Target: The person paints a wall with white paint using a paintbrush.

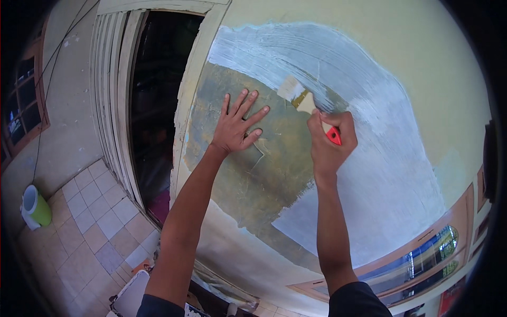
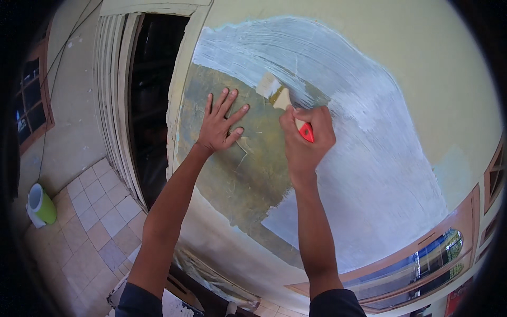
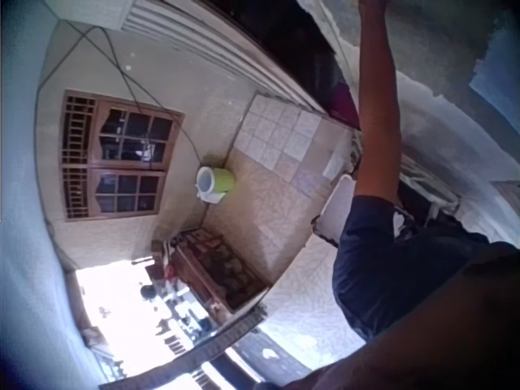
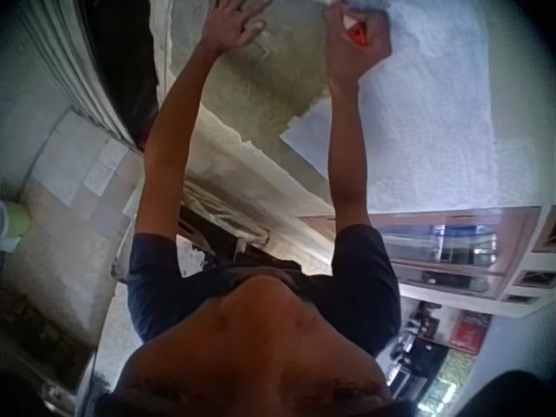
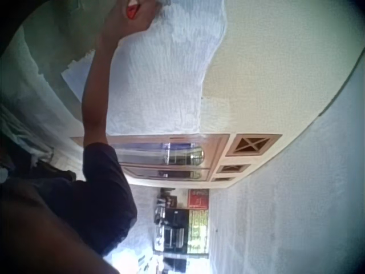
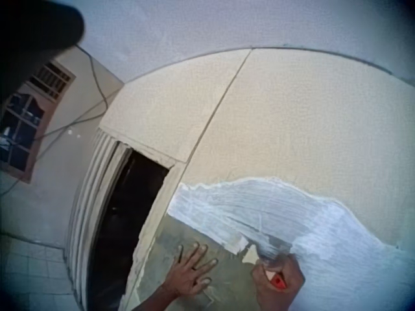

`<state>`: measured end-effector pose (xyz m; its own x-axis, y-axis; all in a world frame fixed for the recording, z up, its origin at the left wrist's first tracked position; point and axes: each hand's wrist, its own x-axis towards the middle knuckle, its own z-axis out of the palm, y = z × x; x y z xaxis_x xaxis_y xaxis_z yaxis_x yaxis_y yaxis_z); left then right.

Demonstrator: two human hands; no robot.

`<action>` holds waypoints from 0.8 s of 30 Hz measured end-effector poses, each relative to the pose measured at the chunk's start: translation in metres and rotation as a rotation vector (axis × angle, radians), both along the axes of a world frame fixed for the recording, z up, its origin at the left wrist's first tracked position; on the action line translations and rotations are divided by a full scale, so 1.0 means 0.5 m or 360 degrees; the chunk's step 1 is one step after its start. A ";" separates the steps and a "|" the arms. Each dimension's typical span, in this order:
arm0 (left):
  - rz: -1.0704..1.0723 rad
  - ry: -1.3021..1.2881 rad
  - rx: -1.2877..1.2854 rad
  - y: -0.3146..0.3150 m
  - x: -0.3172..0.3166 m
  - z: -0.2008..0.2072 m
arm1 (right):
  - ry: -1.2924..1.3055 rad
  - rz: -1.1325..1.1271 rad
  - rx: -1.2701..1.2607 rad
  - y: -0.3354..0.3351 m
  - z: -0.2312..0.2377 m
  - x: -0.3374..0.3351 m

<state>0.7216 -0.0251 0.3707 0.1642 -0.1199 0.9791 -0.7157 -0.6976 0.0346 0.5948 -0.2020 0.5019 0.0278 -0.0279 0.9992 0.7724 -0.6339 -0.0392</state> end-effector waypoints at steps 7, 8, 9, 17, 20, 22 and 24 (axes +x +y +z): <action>0.0024 -0.0048 0.0049 0.005 0.005 -0.003 | 0.0048 -0.0119 0.0016 -0.110 -0.004 -0.087; 0.0015 -0.0054 0.0055 0.004 0.005 -0.003 | 0.0047 -0.0178 0.0010 -0.126 -0.004 -0.102; 0.0016 -0.0063 0.0045 0.003 0.006 -0.003 | 0.0047 -0.0235 0.0003 -0.141 -0.006 -0.117; 0.0009 -0.0027 -0.0012 0.005 0.009 -0.005 | 0.0371 -0.0057 0.0553 -0.142 0.008 -0.239; 0.0042 -0.0055 0.0029 0.003 0.006 0.000 | 0.0125 -0.0065 0.0223 -0.100 0.035 -0.233; -0.0015 -0.0047 -0.0009 0.005 0.004 -0.004 | -0.0042 0.0015 -0.0282 -0.059 0.059 -0.203; -0.0021 -0.0055 -0.0008 0.005 0.003 -0.003 | -0.0025 0.0142 -0.0622 -0.014 0.091 -0.153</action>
